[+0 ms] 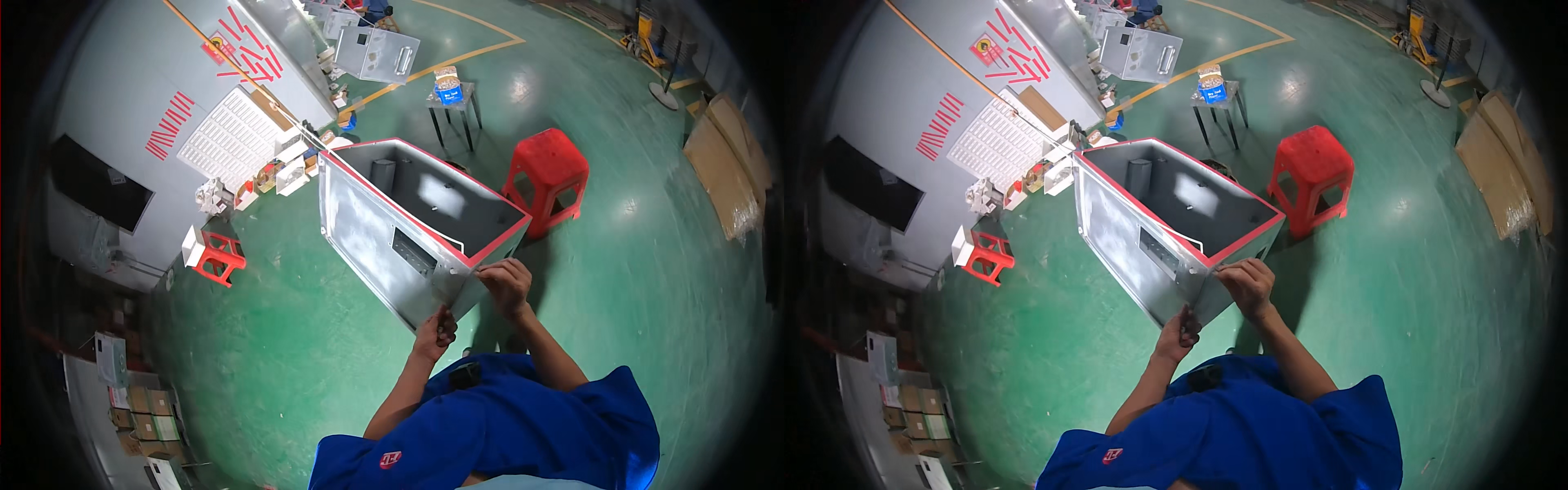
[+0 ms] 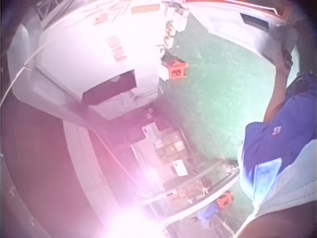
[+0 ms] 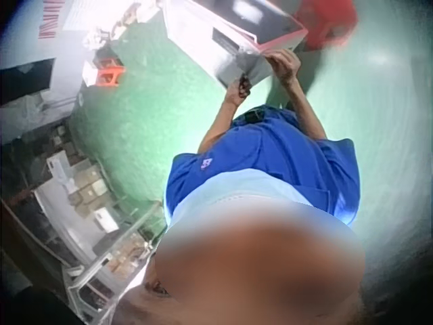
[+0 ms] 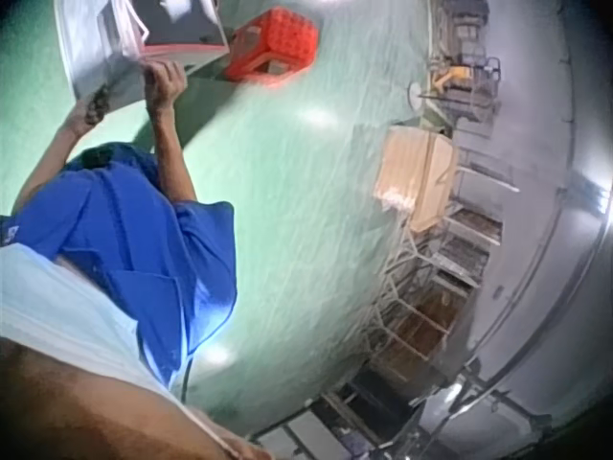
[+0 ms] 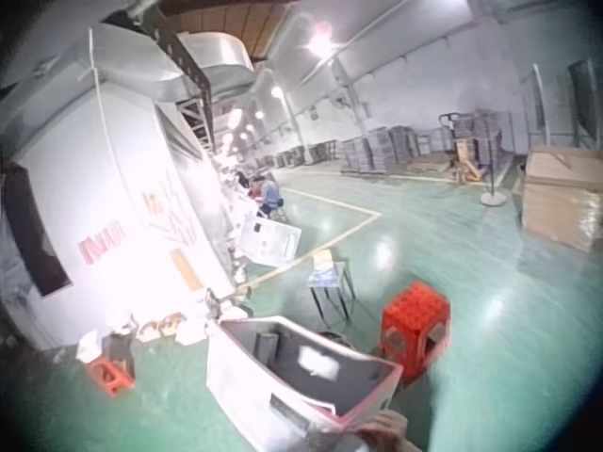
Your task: Installing small components or fasteners into metal cabinets or enclosures on a fabrication floor.
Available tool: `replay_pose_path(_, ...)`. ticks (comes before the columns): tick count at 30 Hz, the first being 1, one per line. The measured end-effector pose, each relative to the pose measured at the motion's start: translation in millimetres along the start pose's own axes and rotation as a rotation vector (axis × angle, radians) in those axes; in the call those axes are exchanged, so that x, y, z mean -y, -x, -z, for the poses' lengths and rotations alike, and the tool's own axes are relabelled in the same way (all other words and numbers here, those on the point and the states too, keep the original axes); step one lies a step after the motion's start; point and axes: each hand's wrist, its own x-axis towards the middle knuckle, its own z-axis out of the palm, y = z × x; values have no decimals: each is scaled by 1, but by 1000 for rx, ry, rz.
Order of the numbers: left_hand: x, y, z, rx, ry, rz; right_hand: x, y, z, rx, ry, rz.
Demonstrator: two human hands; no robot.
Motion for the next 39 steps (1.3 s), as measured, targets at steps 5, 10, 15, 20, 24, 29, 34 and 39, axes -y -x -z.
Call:
replay_pose_path(5, -2, 11, -15, 35, -25, 36, 3, 1, 1, -44, -41, -138)
replay_pose_path(10, -3, 12, -10, 60, -53, 111, 2, -1, 9, 34, -107, -240)
replay_pose_path(15, 1, 13, -6, 30, -41, 155, 12, -6, 20, 130, -75, -215)
replay_pose_path(20, 2, 13, -9, 46, -13, 170, 11, -12, 24, 155, -21, -89)
replay_pose_path(24, 1, 14, -11, 45, 3, 166, 10, -16, 22, 152, 69, -12)
replay_pose_path(29, 5, 15, -17, -55, 46, 110, 1, -24, 12, 159, 69, 48)
replay_pose_path(34, 2, 16, -37, 56, -113, 98, -23, -19, 11, 303, 84, 113)
replay_pose_path(39, 33, 17, -70, 54, -466, 119, -28, -32, 18, 461, 80, 217)
